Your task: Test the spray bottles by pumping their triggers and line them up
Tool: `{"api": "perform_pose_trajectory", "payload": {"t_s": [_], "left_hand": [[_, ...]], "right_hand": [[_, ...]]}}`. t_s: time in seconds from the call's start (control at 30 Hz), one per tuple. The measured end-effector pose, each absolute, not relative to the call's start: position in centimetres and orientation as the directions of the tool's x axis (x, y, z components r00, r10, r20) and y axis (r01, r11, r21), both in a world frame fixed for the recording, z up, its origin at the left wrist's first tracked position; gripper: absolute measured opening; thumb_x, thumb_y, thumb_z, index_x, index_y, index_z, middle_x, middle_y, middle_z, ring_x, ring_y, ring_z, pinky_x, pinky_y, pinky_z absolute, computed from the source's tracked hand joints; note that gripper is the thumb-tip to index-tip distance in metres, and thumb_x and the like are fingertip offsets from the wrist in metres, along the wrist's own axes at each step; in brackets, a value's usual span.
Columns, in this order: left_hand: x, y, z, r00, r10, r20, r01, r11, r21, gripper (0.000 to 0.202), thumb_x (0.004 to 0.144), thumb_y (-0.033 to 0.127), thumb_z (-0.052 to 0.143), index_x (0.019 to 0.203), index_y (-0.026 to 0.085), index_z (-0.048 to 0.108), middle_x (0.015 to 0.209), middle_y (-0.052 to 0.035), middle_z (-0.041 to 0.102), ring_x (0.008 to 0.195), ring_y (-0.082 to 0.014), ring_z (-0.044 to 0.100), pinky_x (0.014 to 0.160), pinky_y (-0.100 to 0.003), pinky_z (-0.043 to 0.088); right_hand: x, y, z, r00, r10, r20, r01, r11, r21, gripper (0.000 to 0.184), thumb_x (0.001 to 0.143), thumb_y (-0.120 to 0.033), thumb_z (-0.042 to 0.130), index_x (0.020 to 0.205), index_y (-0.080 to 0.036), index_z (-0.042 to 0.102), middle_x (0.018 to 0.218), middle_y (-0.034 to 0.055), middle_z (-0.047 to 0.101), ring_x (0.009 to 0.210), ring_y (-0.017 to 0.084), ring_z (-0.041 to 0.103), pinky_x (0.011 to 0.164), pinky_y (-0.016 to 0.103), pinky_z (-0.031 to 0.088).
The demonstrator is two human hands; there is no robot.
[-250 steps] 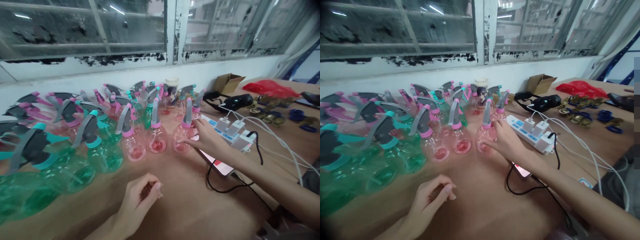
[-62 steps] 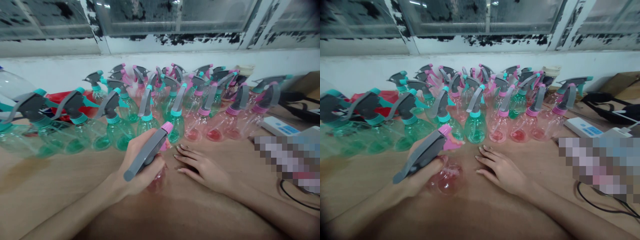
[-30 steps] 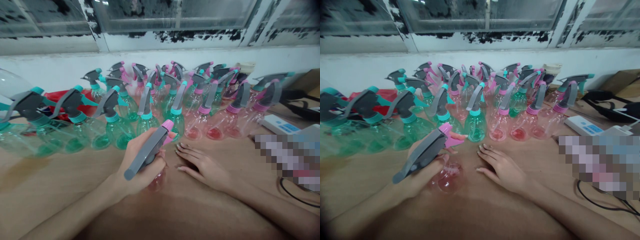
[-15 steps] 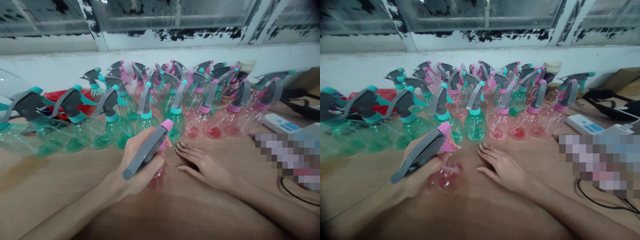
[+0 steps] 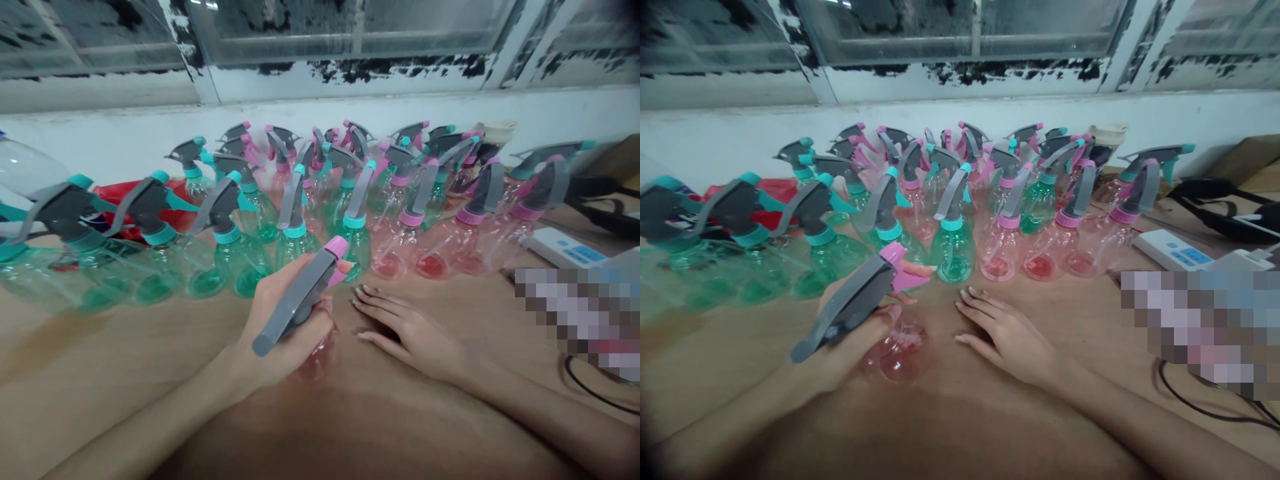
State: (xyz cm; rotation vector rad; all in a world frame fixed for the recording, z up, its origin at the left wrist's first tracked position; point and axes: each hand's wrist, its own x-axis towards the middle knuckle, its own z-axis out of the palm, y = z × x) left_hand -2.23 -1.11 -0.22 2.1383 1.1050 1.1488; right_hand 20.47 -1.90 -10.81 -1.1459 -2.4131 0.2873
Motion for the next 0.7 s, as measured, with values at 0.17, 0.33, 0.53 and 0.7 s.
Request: {"api": "perform_pose_trajectory", "payload": {"t_s": [0.17,0.33,0.53,0.7], "left_hand": [[-2.28,-1.12,0.25,0.363,0.848,0.386,0.378,-0.513,0.771,0.022,0.069,0.018,0.048,0.086,0.024,0.06,0.067,0.0045,0.054,0.049,-0.0111,0.042,0.054,-0.025,0.046],[-2.3,-1.22,0.3,0.363,0.85,0.382,0.385,-0.51,0.769,0.023,0.069,0.02,0.048,0.087,0.025,0.061,0.07,0.0041,0.056,0.048,-0.011,0.043,0.051,-0.024,0.045],[-2.45,-1.33,0.35,0.382,0.838,0.39,0.376,-0.526,0.763,0.011,0.069,0.015,0.048,0.073,0.021,0.056,0.076,0.0021,0.06,0.06,-0.0116,0.053,0.061,-0.024,0.047],[-2.39,-1.14,0.21,0.38,0.83,0.408,0.372,-0.541,0.754,0.012,0.069,0.015,0.047,0.073,0.021,0.057,0.076,0.0018,0.058,0.061,-0.0123,0.054,0.06,-0.025,0.045]], "right_hand": [[20.49,-1.88,-10.81,-0.553,0.772,0.315,0.673,0.636,-0.377,0.048,0.095,-0.038,0.053,0.138,-0.018,0.051,0.141,0.011,0.054,0.134,0.026,0.045,0.11,0.05,0.041],[20.49,-1.88,-10.86,-0.544,0.773,0.326,0.666,0.634,-0.393,0.049,0.094,-0.037,0.055,0.14,-0.022,0.049,0.141,0.0093,0.055,0.134,0.026,0.045,0.11,0.05,0.041],[20.53,-1.86,-10.66,-0.574,0.757,0.312,0.664,0.653,-0.363,0.037,0.095,-0.036,0.053,0.13,-0.024,0.06,0.142,0.0074,0.054,0.136,0.026,0.043,0.111,0.048,0.04],[20.58,-1.83,-10.67,-0.585,0.75,0.308,0.67,0.661,-0.338,0.034,0.096,-0.035,0.051,0.127,-0.025,0.062,0.141,0.0074,0.054,0.136,0.026,0.043,0.11,0.049,0.041]]}}
